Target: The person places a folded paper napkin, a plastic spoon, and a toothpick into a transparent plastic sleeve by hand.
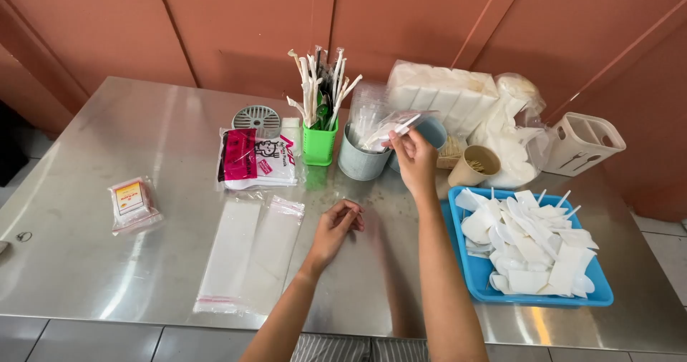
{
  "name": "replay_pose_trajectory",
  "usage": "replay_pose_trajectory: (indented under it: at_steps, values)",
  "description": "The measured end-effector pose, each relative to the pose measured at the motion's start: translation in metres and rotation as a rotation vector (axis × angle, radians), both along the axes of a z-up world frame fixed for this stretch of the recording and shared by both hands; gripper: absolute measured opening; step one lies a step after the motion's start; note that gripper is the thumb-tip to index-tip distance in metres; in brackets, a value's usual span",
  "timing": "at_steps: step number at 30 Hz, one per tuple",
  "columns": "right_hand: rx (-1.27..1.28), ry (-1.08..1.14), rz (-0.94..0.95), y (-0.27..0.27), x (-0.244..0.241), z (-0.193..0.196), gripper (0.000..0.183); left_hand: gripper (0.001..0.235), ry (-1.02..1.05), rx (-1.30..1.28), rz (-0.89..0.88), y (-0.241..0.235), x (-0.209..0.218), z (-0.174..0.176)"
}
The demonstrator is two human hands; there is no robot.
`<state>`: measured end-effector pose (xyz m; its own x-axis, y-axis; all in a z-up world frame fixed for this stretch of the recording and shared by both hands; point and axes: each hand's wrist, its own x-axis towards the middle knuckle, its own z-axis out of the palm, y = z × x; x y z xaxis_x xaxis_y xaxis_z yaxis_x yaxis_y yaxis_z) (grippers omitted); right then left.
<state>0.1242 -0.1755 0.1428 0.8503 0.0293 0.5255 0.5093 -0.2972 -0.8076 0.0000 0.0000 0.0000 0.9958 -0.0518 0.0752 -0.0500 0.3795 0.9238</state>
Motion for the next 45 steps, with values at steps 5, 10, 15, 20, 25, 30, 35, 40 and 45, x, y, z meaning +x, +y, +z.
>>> replay_pose_trajectory:
  at_steps: [5, 10, 15, 20, 25, 30, 35, 40, 45]
  values:
    - [-0.151, -0.024, -0.067, 0.011, 0.001, 0.007, 0.048, 0.022, 0.008, 0.004, 0.004, 0.001, 0.0, 0.002]
    - [-0.286, -0.039, -0.093, 0.014, 0.011, -0.013, 0.042, 0.022, 0.011, 0.005, 0.001, 0.001, -0.002, 0.006]
    - [-0.345, -0.084, -0.087, 0.012, 0.021, -0.035, 0.029, 0.021, 0.002, -0.01, -0.013, 0.002, -0.002, 0.008]
    - [-0.531, -0.135, -0.239, 0.005, 0.026, -0.053, 0.039, 0.021, 0.005, -0.028, -0.01, 0.001, -0.001, 0.005]
    - [-0.589, -0.078, -0.247, 0.01, 0.014, -0.042, 0.041, 0.021, -0.011, -0.029, -0.002, 0.0, -0.002, 0.008]
    - [-0.52, -0.009, -0.19, 0.006, 0.006, -0.02, 0.027, 0.021, 0.02, 0.008, -0.008, 0.001, -0.001, 0.008]
    - [-0.531, -0.072, -0.191, 0.005, 0.015, -0.022, 0.017, 0.022, 0.016, 0.001, -0.007, 0.001, -0.001, 0.007]
    - [-0.601, 0.003, -0.147, 0.01, 0.021, -0.025, 0.02, 0.021, 0.015, -0.006, -0.013, 0.002, 0.001, 0.004]
    - [-0.489, 0.068, -0.141, 0.017, 0.001, 0.003, 0.039, 0.021, 0.017, -0.011, -0.024, 0.003, 0.002, 0.003]
